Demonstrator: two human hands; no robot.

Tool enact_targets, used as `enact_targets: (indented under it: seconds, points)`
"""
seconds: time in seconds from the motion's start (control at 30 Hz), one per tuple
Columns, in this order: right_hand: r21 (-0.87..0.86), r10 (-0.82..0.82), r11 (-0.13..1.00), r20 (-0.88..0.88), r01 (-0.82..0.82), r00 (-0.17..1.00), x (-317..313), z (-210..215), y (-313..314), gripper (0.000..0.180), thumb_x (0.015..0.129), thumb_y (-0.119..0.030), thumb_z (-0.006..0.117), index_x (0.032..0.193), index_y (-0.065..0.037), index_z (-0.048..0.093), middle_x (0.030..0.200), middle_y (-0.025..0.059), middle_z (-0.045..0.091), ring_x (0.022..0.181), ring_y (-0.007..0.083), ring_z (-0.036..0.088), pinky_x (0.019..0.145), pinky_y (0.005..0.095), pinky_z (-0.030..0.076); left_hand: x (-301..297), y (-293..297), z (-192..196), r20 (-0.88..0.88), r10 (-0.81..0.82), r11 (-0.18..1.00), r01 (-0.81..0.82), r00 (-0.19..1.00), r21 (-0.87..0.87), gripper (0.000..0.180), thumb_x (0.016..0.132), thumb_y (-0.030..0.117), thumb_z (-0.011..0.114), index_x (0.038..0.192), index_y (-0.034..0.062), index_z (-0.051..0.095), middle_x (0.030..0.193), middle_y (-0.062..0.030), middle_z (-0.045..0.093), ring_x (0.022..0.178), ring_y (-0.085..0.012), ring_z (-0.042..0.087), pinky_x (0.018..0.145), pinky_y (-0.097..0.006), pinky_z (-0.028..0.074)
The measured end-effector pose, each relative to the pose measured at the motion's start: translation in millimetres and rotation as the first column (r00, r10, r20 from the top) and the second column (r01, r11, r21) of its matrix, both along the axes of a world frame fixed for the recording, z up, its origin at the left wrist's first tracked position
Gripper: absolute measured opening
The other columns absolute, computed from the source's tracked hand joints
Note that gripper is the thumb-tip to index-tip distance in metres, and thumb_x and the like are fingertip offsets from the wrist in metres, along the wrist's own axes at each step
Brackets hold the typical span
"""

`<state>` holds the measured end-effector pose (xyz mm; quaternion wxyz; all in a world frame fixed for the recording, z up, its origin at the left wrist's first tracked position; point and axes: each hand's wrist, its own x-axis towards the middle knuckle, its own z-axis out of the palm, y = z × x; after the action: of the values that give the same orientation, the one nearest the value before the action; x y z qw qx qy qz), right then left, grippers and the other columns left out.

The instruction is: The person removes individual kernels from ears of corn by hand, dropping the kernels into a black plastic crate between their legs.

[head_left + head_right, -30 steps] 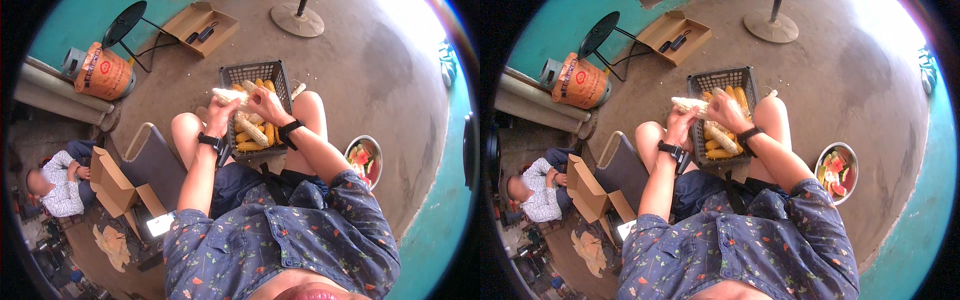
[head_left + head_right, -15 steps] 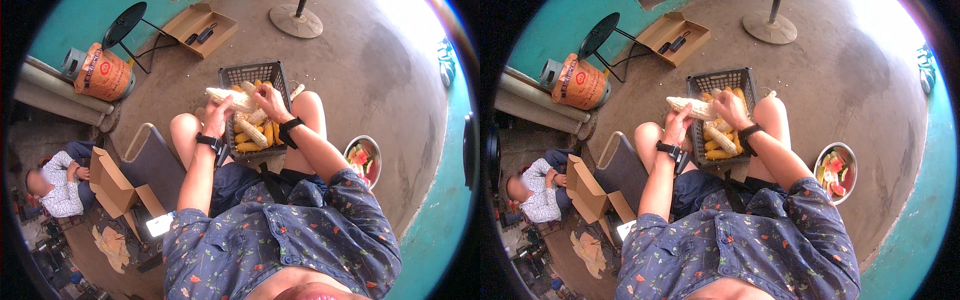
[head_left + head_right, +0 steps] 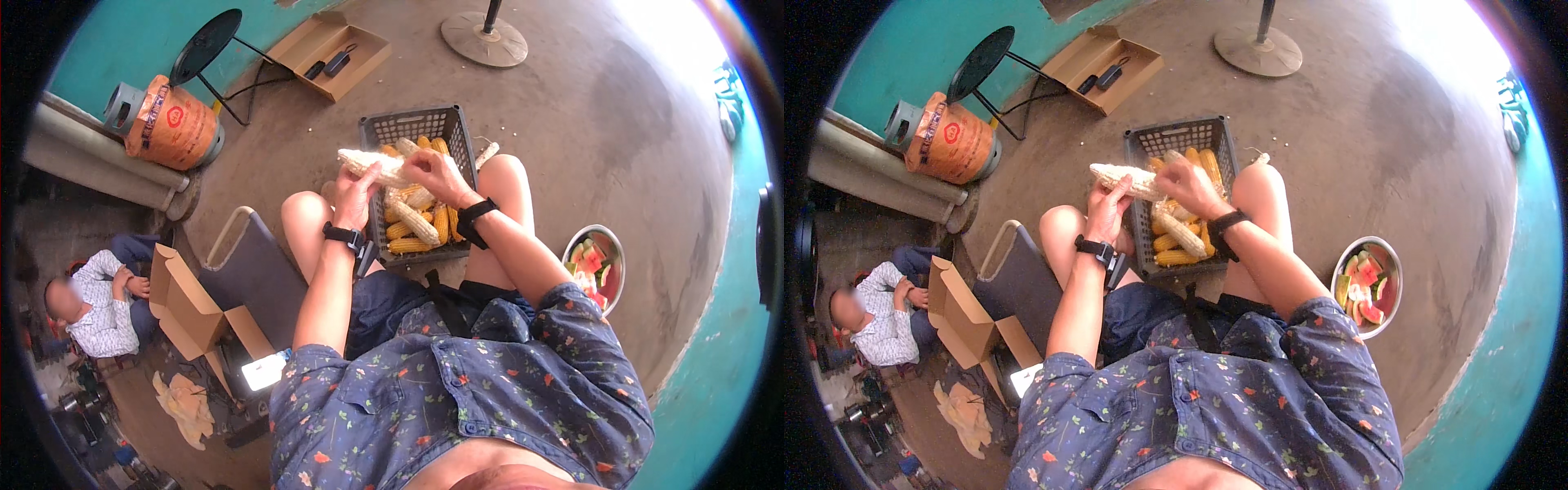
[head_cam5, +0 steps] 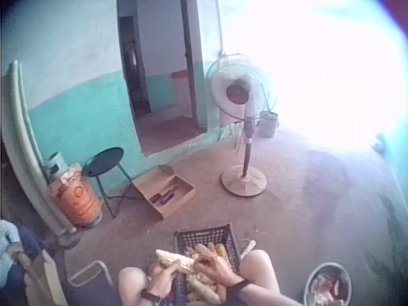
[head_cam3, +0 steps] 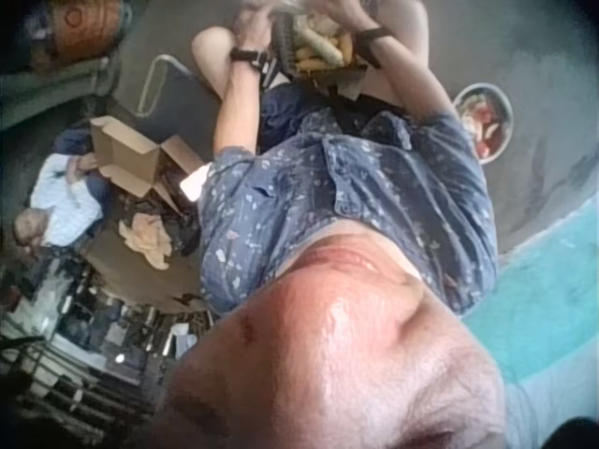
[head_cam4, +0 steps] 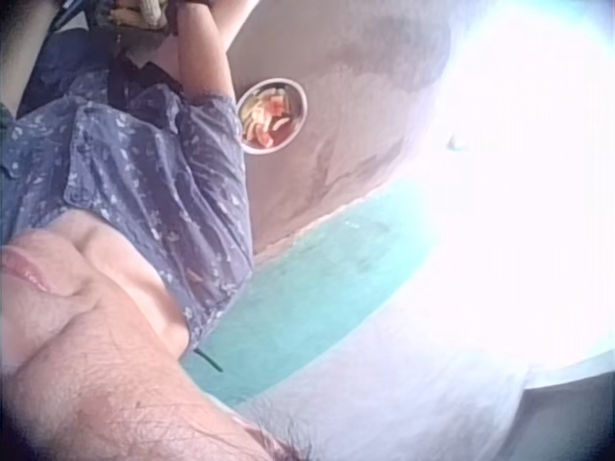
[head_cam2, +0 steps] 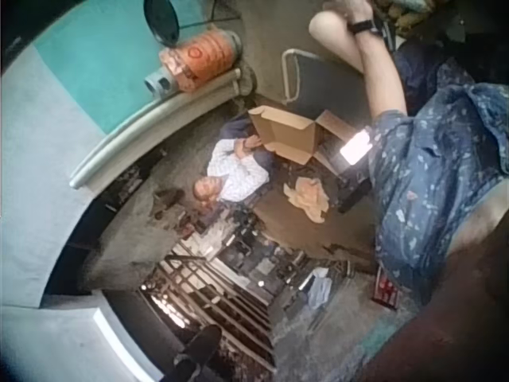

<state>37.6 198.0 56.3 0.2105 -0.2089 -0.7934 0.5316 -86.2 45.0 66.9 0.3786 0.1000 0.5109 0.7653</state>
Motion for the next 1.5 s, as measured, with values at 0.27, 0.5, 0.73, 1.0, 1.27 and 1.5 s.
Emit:
enact_targets:
  seconds: [0.27, 0.5, 0.73, 1.0, 1.27, 1.5]
  points:
    - [-0.03, 0.067, 0.997, 0.117, -0.064, 0.991, -1, 9, -2, 0.031, 0.081, -0.031, 0.075, 0.086, 0.0, 0.072, 0.081, 0.0121, 0.07, 0.076, 0.0208, 0.067, 0.071, 0.0339, 0.052, 4, -1, 5, -0.041, -0.087, 0.996, 0.086, 0.995, -0.029, 0.037, 0.087, 0.01, 0.074, 0.117, 0.0046, 0.053, 0.113, -0.0084, 0.063, 0.103, -0.0198, 0.063, 0.091, -0.035, 0.053]
    - [-0.107, 0.084, 0.992, 0.141, -0.069, 0.986, 0, 5, -3, 0.027, 0.081, -0.029, 0.074, 0.086, -0.002, 0.073, 0.082, 0.0126, 0.071, 0.075, 0.0228, 0.068, 0.07, 0.0345, 0.052, 2, -2, 1, -0.067, -0.096, 0.993, 0.091, 0.993, -0.074, 0.039, 0.084, 0.01, 0.076, 0.115, 0.005, 0.053, 0.114, -0.0093, 0.063, 0.104, -0.0205, 0.063, 0.092, -0.036, 0.052]
    - [0.382, 0.044, 0.922, 0.043, -0.058, 0.998, 1, 4, -8, 0.015, 0.079, -0.02, 0.069, 0.077, -0.005, 0.068, 0.08, 0.0141, 0.066, 0.077, 0.0321, 0.065, 0.069, 0.0401, 0.051, 2, -1, -3, -0.148, -0.162, 0.986, 0.154, 0.976, -0.064, 0.04, 0.083, 0.009, 0.077, 0.114, 0.0056, 0.054, 0.112, -0.0076, 0.065, 0.103, -0.019, 0.063, 0.093, -0.035, 0.052]
    - [0.349, 0.0, 0.937, 0.038, -0.013, 0.999, -2, -2, -7, 0.014, 0.075, -0.018, 0.067, 0.072, -0.005, 0.064, 0.076, 0.014, 0.064, 0.075, 0.0334, 0.064, 0.069, 0.0425, 0.051, 5, 2, 2, -0.166, -0.188, 0.981, 0.175, 0.968, -0.09, 0.038, 0.084, 0.01, 0.077, 0.115, 0.0063, 0.054, 0.112, -0.007, 0.064, 0.103, -0.0187, 0.063, 0.092, -0.036, 0.052]
    - [0.127, -0.066, 0.991, 0.161, 0.045, 0.985, -4, 5, -4, 0.02, 0.077, -0.021, 0.066, 0.077, -0.001, 0.068, 0.08, 0.0187, 0.068, 0.081, 0.0348, 0.066, 0.075, 0.042, 0.052, 0, -1, -3, 0.003, -0.06, 0.997, 0.06, 0.998, -0.042, 0.036, 0.088, 0.009, 0.071, 0.118, 0.0028, 0.052, 0.117, -0.0109, 0.062, 0.105, -0.0211, 0.062, 0.09, -0.036, 0.054]
    - [0.256, -0.29, 0.939, 0.222, 0.231, 0.931, -1, -12, 5, 0.023, 0.082, -0.02, 0.066, 0.091, 0.0, 0.067, 0.084, 0.0179, 0.068, 0.078, 0.0303, 0.068, 0.074, 0.0385, 0.053, -2, -1, -5, 0.057, 0.015, 0.999, -0.012, 0.998, -0.052, 0.04, 0.089, 0.016, 0.072, 0.121, 0.0035, 0.051, 0.118, -0.0111, 0.061, 0.109, -0.0225, 0.061, 0.092, -0.038, 0.053]
